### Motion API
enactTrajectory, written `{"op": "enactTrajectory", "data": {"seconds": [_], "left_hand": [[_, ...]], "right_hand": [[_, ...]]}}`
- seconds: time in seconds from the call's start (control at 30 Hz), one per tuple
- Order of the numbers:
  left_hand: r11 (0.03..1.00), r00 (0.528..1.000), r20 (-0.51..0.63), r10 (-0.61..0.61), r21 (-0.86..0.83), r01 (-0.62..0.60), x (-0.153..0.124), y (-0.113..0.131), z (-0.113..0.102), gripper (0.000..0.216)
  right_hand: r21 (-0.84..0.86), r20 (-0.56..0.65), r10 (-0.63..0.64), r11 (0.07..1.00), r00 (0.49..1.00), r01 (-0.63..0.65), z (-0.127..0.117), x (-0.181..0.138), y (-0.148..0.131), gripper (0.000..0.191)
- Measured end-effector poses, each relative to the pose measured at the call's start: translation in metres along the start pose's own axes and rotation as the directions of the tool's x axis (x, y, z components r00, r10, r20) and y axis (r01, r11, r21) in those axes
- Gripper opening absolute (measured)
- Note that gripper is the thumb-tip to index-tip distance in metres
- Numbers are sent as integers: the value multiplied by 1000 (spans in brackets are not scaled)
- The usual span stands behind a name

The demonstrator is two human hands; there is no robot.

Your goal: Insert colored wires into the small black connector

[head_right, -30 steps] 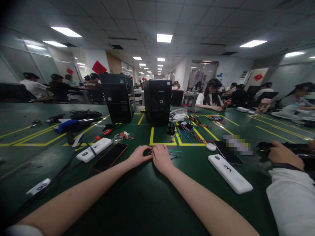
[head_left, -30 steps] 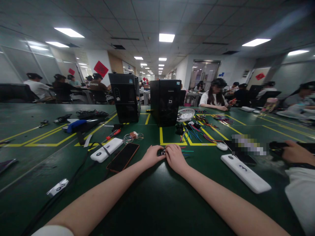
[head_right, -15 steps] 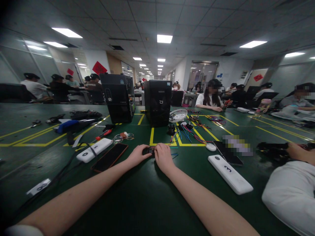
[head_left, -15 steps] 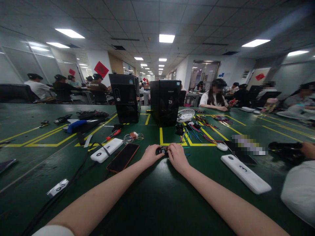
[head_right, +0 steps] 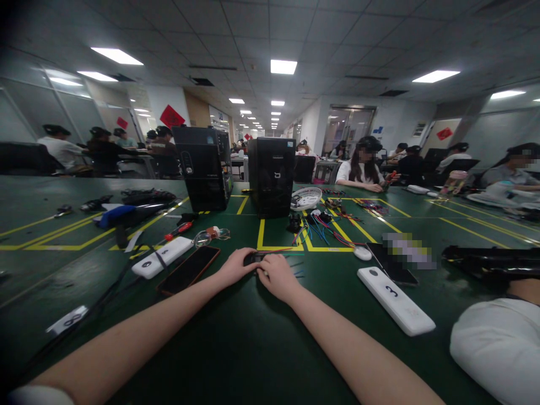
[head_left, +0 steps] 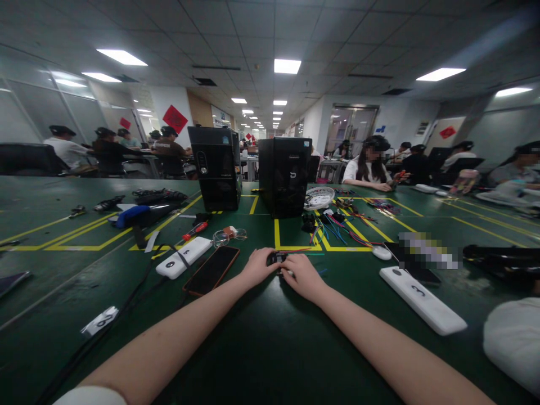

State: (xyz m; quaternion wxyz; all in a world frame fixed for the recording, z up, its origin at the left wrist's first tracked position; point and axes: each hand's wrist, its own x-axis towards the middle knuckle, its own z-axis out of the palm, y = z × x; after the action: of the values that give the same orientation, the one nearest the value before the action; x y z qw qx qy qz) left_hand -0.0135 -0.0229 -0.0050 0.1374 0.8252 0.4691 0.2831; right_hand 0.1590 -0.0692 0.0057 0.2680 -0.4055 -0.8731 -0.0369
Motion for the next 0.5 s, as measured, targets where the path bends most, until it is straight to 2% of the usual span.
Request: {"op": "enactTrajectory", "data": {"seconds": [0.13,0.2,0.33,0.5], "left_hand": [[990,985,109,137,-57,-132,-3,7,-4,35],[984,975,136,174,-67,-166,-5,10,-6,36],[981,973,135,187,-73,-179,-5,13,-7,34],[986,982,123,144,-99,-132,-3,9,-3,34]], "right_hand": [[21,-155,135,991,979,-133,-4,0,1,18],[27,-181,167,986,969,-165,-4,0,2,18],[16,-145,207,978,968,-207,2,1,3,12],[50,-46,369,929,928,-367,6,14,3,6]]}}
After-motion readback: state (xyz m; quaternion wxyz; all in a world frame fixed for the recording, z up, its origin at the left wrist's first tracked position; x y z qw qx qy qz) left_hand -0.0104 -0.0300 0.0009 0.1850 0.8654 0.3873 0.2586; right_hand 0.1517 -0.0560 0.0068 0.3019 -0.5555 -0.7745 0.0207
